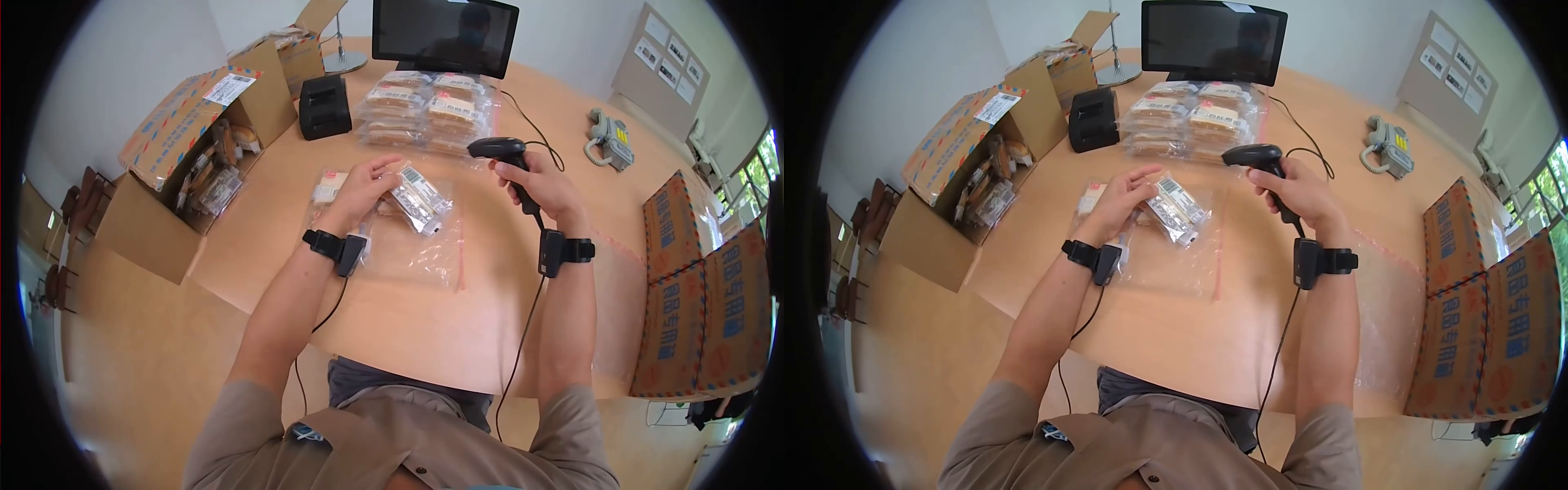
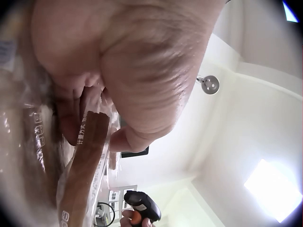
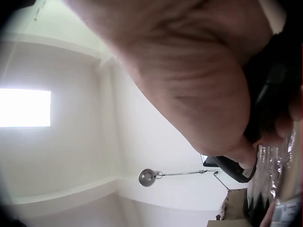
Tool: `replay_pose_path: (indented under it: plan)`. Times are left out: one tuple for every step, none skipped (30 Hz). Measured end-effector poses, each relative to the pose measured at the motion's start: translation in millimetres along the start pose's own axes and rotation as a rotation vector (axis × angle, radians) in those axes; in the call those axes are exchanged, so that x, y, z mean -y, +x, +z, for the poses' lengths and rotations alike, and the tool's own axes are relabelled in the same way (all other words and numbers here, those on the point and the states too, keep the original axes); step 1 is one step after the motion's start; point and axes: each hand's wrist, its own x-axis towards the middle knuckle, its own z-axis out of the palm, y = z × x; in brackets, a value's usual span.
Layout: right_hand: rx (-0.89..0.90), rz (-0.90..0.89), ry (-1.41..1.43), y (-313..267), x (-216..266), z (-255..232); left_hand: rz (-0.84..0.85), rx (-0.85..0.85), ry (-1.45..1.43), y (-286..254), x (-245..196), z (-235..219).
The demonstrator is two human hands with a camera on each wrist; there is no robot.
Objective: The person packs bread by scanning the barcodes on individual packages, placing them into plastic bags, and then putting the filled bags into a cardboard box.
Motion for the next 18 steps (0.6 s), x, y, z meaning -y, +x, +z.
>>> replay_pose_path:
  plan:
    - [0.056,0.009,0.026,-3,9,9,0.021,0.038,-0.006,-1,1,0]
    - [0.090,0.057,-0.009,-7,21,20,0.018,0.034,-0.007,-2,0,2]
    - [0.108,0.056,-0.032,-5,21,29,0.017,0.041,-0.007,-3,0,4]
    - [0.131,0.069,-0.080,-5,24,38,0.015,0.048,-0.008,-3,-1,6]
    - [0.155,0.081,-0.129,-6,27,46,0.013,0.045,-0.009,-5,-2,6]
    - [0.159,0.083,-0.129,-8,31,54,0.021,0.063,0.012,-6,-4,6]
    - [0.164,0.063,-0.192,-9,35,60,0.030,0.082,0.033,-7,-4,6]
    - [0.170,0.043,-0.255,-11,38,66,0.027,0.079,0.030,-7,-4,5]
    - [0.174,0.045,-0.257,-13,41,72,0.036,0.081,0.047,-7,-3,5]
    - [0.156,0.010,-0.274,-15,44,77,0.046,0.084,0.065,-6,-3,4]
    - [0.138,-0.024,-0.291,-15,45,79,0.045,0.082,0.063,-5,-2,4]
    - [0.140,-0.023,-0.292,-15,43,80,0.044,0.088,0.072,-5,-2,4]
    - [0.127,-0.032,-0.279,-14,40,82,0.045,0.094,0.080,-4,-1,3]
    - [0.112,-0.040,-0.266,-13,38,83,0.045,0.093,0.079,-2,2,2]
    - [0.114,-0.039,-0.267,-12,37,84,0.046,0.094,0.079,-1,4,2]
    - [0.106,-0.031,-0.254,-12,37,84,0.047,0.096,0.081,0,4,2]
    - [0.098,-0.023,-0.241,-12,37,85,0.047,0.095,0.079,0,5,1]
    - [0.099,-0.022,-0.242,-12,38,86,0.036,0.092,0.088,1,5,1]
